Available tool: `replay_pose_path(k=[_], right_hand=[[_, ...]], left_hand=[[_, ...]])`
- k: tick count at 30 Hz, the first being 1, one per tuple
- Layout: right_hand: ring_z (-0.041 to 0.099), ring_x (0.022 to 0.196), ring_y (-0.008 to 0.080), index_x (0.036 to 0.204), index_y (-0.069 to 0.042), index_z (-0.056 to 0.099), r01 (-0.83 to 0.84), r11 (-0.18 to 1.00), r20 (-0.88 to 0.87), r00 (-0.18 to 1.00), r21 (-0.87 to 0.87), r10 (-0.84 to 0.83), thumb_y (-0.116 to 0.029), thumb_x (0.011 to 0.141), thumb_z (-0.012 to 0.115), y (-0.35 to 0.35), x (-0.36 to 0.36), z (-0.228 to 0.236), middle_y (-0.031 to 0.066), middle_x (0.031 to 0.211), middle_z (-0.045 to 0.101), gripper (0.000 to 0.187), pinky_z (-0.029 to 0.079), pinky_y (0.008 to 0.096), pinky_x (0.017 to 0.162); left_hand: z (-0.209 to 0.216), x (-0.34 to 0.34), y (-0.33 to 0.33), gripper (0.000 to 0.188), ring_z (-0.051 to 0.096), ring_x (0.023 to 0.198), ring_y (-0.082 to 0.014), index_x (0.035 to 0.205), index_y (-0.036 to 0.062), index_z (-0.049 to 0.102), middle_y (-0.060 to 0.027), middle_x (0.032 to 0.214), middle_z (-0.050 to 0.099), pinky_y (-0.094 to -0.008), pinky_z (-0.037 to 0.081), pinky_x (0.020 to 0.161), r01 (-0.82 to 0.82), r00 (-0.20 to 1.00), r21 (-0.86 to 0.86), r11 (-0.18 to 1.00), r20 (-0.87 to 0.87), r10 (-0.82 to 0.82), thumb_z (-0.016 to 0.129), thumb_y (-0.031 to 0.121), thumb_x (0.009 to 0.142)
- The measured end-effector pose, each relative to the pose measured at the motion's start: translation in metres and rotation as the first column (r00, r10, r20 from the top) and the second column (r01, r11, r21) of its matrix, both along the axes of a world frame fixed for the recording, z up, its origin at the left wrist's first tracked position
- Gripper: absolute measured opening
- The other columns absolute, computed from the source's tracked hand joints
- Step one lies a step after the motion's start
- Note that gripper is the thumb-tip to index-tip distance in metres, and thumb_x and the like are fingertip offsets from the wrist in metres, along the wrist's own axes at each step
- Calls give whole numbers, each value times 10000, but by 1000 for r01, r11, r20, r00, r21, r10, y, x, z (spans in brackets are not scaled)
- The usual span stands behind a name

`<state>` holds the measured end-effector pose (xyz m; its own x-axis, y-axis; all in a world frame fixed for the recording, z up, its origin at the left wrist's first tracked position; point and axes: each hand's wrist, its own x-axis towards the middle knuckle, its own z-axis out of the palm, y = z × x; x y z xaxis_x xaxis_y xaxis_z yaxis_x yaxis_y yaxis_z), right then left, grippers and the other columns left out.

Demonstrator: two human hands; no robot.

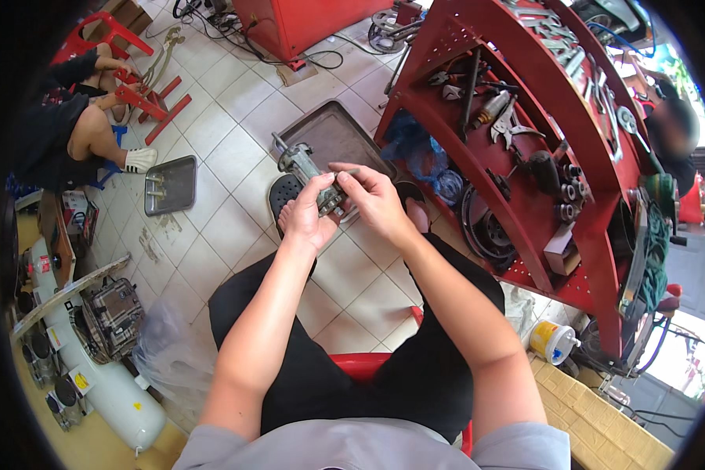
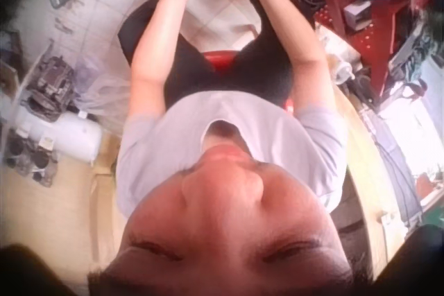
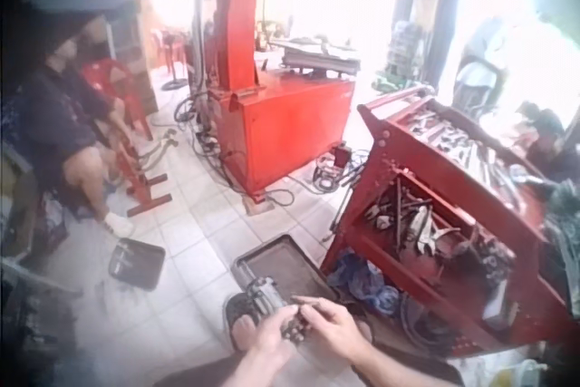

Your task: The person sits on a stool in a workshop and assembles a mechanical component, likely a starter motor. They insert a pin into the housing, attach a gear, and tighten a screw using a screwdriver. The person then inspects the assembled unit by rotating the gear.

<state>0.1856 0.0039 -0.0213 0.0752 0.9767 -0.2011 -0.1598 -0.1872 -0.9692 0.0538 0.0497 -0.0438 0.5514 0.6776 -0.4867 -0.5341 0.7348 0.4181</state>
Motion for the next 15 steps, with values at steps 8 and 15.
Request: replay_pose_path(k=[8, 15], right_hand=[[552, 783, 89, 958, 14, 631, 371, 880, 154, 891, 296, -427, -142, 950, 498, -25, 0, 22, 27, 842, 628, 206, 445, 249, 733], [628, 738, 249, 985, 15, 624, 96, 942, 658, 693, 320, -294, -105, 866, 547, -15, 7, 25, 159, 786, 626, 186, 492, 332, 675]], left_hand=[[3, 7, -12, 233, 604, 718, -135, 932, 83, 599, -36, 816, 618, -292, 476, 610, 129, 952, 178, 976, -297, -72, 682, 268, 818], [-8, 10, -13, 256, 563, 704, -84, 921, 39, 607, -12, 802, 627, -257, 452, 653, 206, 810, 385, 900, -583, 64, 728, 227, 797]])
